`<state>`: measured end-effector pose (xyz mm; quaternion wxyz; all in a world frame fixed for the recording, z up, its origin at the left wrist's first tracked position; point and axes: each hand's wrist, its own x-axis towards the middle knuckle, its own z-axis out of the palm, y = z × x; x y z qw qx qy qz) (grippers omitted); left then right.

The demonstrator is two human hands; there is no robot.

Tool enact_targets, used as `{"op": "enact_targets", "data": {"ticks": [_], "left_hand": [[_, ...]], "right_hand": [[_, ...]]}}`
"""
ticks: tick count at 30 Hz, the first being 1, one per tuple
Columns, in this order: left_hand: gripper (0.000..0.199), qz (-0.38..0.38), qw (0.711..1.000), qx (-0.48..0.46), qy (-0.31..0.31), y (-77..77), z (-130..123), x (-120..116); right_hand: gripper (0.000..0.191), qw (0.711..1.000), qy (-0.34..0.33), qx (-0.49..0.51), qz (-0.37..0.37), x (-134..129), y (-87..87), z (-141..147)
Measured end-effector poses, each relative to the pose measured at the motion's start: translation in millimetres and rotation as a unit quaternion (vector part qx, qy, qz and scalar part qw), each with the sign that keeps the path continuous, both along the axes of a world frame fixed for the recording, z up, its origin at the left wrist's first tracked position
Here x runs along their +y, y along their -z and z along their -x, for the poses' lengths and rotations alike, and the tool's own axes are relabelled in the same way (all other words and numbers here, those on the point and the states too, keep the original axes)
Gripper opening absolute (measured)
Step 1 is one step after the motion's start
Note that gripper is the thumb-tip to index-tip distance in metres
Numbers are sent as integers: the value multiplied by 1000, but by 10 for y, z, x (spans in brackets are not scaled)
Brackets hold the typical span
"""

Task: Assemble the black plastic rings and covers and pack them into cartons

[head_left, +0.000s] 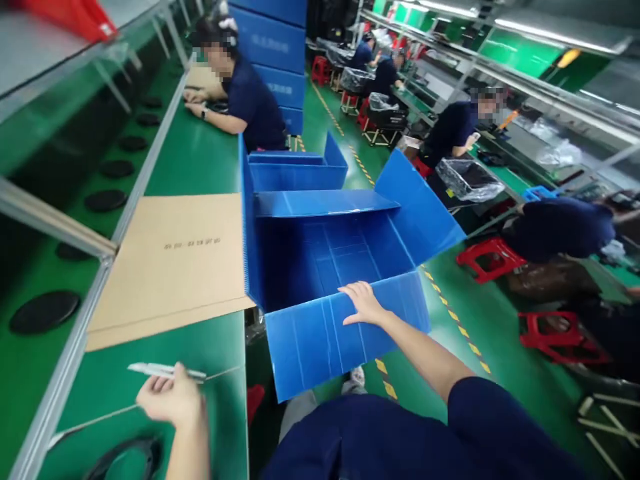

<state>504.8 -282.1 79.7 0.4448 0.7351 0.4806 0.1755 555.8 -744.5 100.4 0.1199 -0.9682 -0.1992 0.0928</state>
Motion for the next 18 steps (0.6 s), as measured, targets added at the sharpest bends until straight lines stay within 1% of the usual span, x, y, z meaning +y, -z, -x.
{"op": "enact_targets", "data": {"ticks": [2, 3, 4, 5, 7, 9, 10, 11, 12, 13, 14, 16, 18], "left_hand": [[54, -56, 996, -72, -18, -204, 320, -283], [55, -77, 992, -103, -16, -299, 453, -469], [56, -90, 988, -129, 1, -390, 562, -691], [57, -91, 985, -145, 34, -478, 644, -949], [60, -75, 978, -153, 119, -653, 738, -1565], [59, -65, 960, -159, 223, -828, 770, -2268], [55, -67, 944, -163, 279, -912, 777, -2627], [51, -72, 924, -166, 337, -990, 781, -2979], [47, -76, 901, -166, 393, -1060, 784, -3314], [43, -77, 876, -164, 447, -1119, 783, -3626], [41, -77, 852, -163, 492, -1167, 775, -3912], [43, -87, 813, -153, 556, -1227, 711, -4409], [49, -115, 788, -129, 591, -1235, 540, -4828]], "right_hand": [[105, 999, -13, 4, -30, 7, -33, -26], [105, 999, -20, 4, -46, 12, -57, -38], [106, 998, -24, 3, -62, 19, -84, -45], [105, 996, -24, 1, -80, 27, -116, -38], [96, 990, -13, 2, -137, 35, -193, 30], [81, 972, -7, 12, -236, -4, -290, 189], [73, 954, -10, 21, -300, -58, -348, 300], [66, 930, -18, 32, -366, -144, -413, 425], [61, 899, -24, 46, -434, -266, -485, 558], [60, 864, -22, 59, -500, -424, -562, 691], [61, 824, -4, 68, -563, -618, -641, 817], [65, 737, 70, 64, -669, -1098, -785, 1032], [68, 644, 171, 31, -745, -1665, -875, 1193]]}}
